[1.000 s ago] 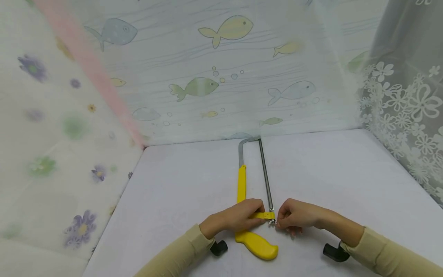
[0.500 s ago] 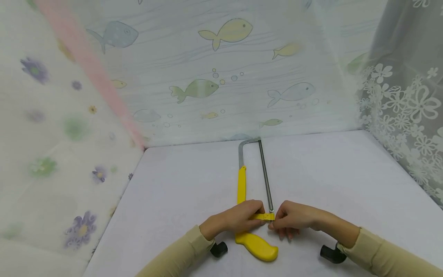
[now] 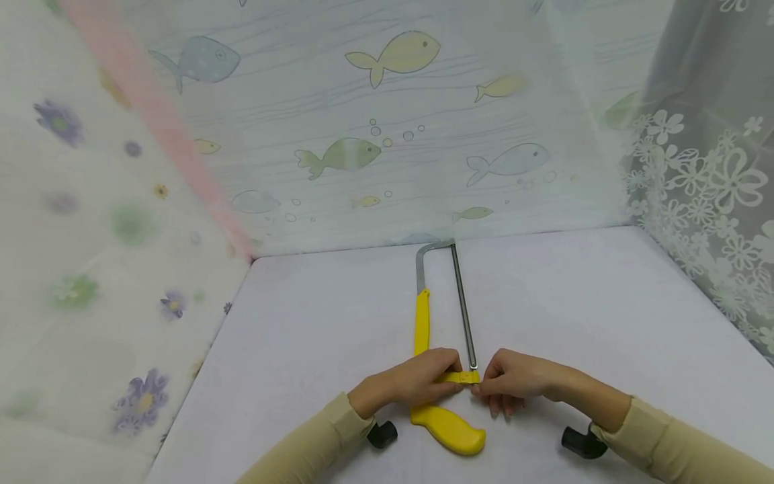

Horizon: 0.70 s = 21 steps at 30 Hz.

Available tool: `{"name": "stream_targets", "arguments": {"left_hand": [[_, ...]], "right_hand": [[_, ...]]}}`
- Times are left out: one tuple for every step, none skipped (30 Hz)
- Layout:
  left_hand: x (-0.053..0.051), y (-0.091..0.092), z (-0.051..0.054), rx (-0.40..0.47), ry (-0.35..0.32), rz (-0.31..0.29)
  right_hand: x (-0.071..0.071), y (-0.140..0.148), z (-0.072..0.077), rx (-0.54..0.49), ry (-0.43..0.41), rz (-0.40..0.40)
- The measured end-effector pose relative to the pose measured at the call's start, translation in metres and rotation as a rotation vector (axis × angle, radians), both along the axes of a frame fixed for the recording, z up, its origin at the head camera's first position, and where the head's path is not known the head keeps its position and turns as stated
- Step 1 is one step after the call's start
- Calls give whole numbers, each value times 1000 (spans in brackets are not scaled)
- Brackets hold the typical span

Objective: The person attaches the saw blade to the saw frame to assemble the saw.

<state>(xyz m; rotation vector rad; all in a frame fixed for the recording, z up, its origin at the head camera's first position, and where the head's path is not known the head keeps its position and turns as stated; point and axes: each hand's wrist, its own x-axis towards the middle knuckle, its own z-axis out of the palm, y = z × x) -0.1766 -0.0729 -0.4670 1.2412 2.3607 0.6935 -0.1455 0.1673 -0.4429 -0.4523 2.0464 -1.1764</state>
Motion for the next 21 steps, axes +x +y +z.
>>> {"name": "stream_targets", "arguments": {"left_hand": [[0,0,0,-1,0,1],[0,0,0,-2,0,3],[0,0,-1,-2,1,4],[0,0,-1,-2,3,5],[0,0,-1,-1,3,5],[-1,0,-2,0,1,6],[-1,1,-2,1,4,6],[-1,1,-3,0,7,5],[-1,1,-3,1,8,5],[-1,1,-3,1,8,4],[-1,1,-3,0,7,4],[-1,1,-4,-2,8,4],[-1,1,-4,-4,10,3],[-1,1,-4,-6,11,2],[-1,1,-3,-7,11,2],[-1,1,-3,-8,12,3],[-1,1,-3,-9,11,3],[-1,1,-3,-9,11,3],[-1,1,-3,-9,13,2],[-1,1,-3,-9,15,3],[-1,1,-3,-9,16,2]], "right_hand": [[0,1,0,-2,2,1],[0,2,1,-3,6,3],[0,3,1,-6,9,4],[1,4,2,-8,14,7],[1,5,2,-10,20,9],[1,6,3,-13,26,11],[0,6,3,-15,32,15],[0,7,3,-17,37,18],[0,7,3,-19,43,21],[0,8,3,-21,49,23],[0,8,3,-22,52,25],[0,8,3,-25,54,28],[0,8,2,-28,55,30],[0,8,2,-32,54,30],[0,8,1,-35,54,32],[0,8,1,-37,52,33],[1,8,1,-40,51,35],[1,8,1,-43,50,37],[1,8,1,-44,48,38],[1,7,1,-46,47,39],[1,7,2,-46,47,41]]}}
